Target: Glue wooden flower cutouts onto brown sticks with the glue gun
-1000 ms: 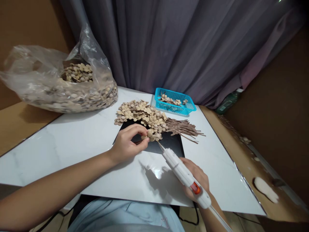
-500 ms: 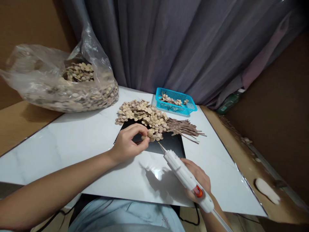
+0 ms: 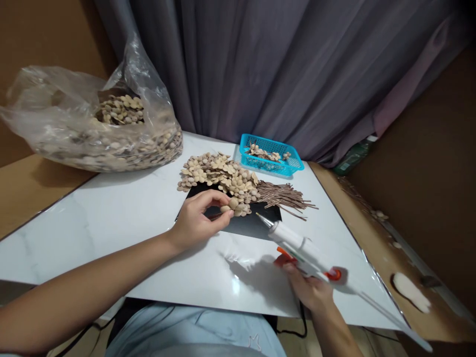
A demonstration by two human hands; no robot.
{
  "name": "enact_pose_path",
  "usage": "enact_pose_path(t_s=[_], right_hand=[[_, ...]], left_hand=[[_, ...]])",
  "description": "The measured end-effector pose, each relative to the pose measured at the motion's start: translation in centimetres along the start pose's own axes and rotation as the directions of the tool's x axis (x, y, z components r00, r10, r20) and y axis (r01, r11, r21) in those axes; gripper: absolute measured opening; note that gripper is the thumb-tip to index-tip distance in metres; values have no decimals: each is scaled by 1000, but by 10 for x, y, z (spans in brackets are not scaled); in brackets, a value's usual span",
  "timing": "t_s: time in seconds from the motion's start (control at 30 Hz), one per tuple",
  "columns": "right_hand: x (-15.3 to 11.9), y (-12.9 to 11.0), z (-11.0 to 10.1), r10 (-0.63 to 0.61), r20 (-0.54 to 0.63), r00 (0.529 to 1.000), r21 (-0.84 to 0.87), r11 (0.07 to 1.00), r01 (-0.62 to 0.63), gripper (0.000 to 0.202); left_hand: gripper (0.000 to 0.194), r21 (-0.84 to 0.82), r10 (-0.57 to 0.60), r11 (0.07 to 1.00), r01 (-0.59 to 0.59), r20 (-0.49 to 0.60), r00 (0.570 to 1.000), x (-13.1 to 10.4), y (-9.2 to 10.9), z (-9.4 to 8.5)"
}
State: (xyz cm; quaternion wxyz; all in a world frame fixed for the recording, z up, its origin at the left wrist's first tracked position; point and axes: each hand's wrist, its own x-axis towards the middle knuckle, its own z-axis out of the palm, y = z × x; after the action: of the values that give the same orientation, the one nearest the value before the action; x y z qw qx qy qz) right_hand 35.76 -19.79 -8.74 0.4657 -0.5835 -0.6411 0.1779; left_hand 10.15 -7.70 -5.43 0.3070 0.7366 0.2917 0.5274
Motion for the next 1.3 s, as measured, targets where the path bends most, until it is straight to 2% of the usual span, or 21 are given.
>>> enact_pose_path(t_s=[0.07,0.13,0.23,0.3,0.53,0.67,0.73,0.77,0.83,0.9,0.93,0.97,1.0,1.1,1.3], right_hand=[[6,4,-2,101,-2,995,55,993,-101,31],[15,7,-3,198,5,980,38,980,-198,38],[29,8,-4,414,84,907,-109,908,-404,48],[37,7,-5,488,165,857,-206,867,-454,53],[64,-3,4,484,379,789,-420,850,-319,56],[80,-17,9,413,496,763,-537,837,-104,57],[89,-27,9,377,486,788,-592,806,-21,55],[93,-33,8,347,453,821,-598,801,-9,52],[101,-46,9,234,379,895,-473,881,-30,48],[105,-59,14,136,368,920,-95,990,-109,41],[105,-64,19,108,399,911,133,976,-174,37],[104,-68,24,82,446,891,310,920,-239,36],[102,-71,30,54,480,875,426,858,-287,40],[95,-71,47,20,493,870,578,740,-344,47],[88,-63,58,16,440,898,669,661,-339,42]], left_hand=[[23,-95,-63,993,63,4,998,0,0,1],[29,-216,-112,970,110,5,994,1,1,2],[37,-384,-163,911,153,5,987,4,5,3],[40,-451,-172,879,158,8,985,6,8,4],[38,-510,-166,848,146,5,986,5,15,3],[28,-481,-189,855,194,60,980,4,18,3],[22,-445,-208,864,237,115,971,3,18,3],[20,-426,-219,867,258,139,966,2,19,3],[19,-391,-237,876,281,158,959,1,18,4],[19,-350,-243,892,285,160,957,0,17,4],[19,-325,-237,904,277,158,959,-1,16,4],[18,-298,-224,918,262,154,962,-1,16,3],[18,-272,-208,931,243,152,966,-1,15,3],[17,-212,-155,958,191,177,972,-1,14,3],[11,-110,-103,986,127,205,973,0,14,3]])
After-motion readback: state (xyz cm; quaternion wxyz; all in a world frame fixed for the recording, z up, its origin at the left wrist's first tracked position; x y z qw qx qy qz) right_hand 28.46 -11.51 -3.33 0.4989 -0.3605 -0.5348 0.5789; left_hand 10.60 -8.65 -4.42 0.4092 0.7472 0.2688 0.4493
